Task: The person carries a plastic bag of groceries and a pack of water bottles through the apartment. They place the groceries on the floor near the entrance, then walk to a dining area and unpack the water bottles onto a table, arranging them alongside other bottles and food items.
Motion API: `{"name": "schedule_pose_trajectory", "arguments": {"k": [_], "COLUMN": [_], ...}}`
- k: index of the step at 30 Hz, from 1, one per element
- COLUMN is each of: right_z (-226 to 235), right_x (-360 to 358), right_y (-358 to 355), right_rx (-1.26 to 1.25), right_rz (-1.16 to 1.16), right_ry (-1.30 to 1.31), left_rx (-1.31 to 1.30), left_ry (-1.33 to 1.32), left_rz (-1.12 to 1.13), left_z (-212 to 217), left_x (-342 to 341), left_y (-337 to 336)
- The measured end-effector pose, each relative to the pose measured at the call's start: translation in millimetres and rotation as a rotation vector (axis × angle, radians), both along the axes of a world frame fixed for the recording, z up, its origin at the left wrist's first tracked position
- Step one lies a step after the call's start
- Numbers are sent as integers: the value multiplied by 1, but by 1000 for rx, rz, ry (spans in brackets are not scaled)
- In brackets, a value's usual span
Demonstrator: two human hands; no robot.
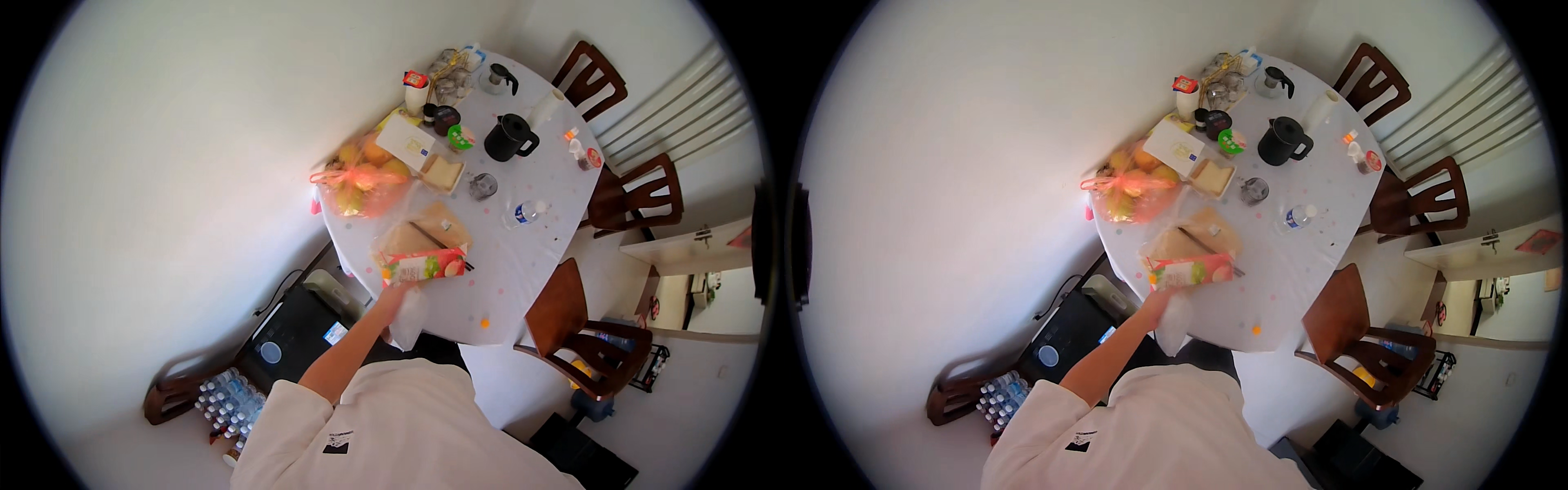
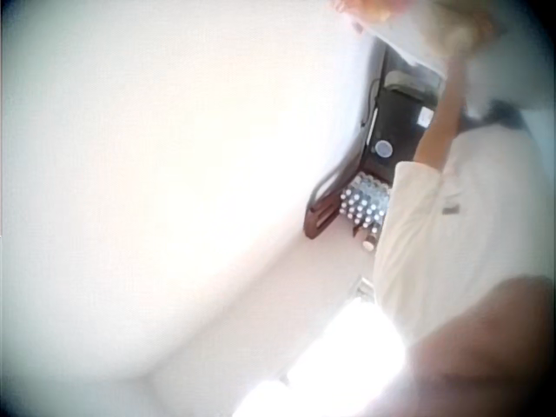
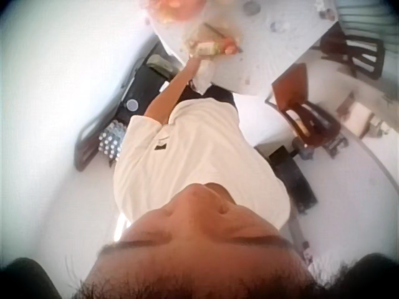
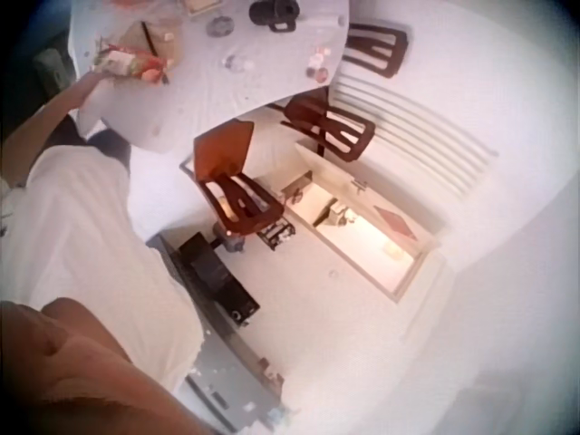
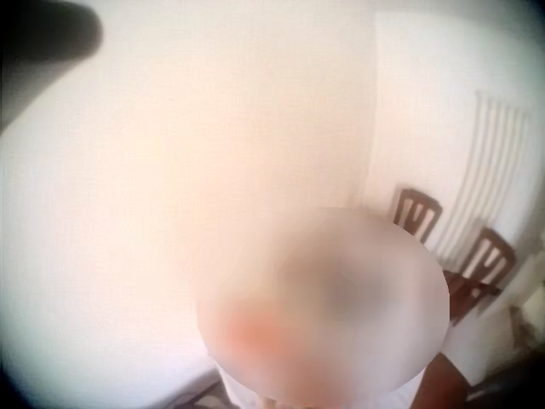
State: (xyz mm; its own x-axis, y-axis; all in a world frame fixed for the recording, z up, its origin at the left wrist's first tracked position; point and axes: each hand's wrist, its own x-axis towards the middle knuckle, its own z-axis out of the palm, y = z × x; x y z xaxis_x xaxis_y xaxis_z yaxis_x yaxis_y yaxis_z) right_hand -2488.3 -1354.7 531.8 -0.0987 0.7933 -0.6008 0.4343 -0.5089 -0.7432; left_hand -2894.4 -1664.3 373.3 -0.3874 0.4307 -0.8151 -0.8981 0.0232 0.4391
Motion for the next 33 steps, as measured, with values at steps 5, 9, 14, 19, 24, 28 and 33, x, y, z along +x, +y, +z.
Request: {"name": "schedule_pose_trajectory", "arguments": {"k": [5, 9, 14, 19, 24, 28, 33], "right_z": [21, 32, 133, 201, 231, 250, 259], "right_x": [42, -16, -254, -326, -331, -329, -330], "right_y": [-123, -91, -75, -115, -143, -151, -157], "right_rx": [-807, -621, -360, -603, -433, 571, 1226], "right_rz": [666, 831, 759, 921, 1021, 1362, 1173], "right_ry": [-426, -333, 630, 1009, 944, 773, 683], "left_rx": [-58, 89, 82, 51, 252, 507, 653], "left_ry": [62, 357, 1409, 1666, 1516, 1204, 994], "left_rz": [-96, -258, -501, -455, -244, -115, -125], "left_z": [54, 102, 239, 339, 336, 324, 348], "left_x": [-6, -18, -26, -47, -55, -48, -32], "left_y": [-33, -49, -27, -25, -29, -23, -4]}}
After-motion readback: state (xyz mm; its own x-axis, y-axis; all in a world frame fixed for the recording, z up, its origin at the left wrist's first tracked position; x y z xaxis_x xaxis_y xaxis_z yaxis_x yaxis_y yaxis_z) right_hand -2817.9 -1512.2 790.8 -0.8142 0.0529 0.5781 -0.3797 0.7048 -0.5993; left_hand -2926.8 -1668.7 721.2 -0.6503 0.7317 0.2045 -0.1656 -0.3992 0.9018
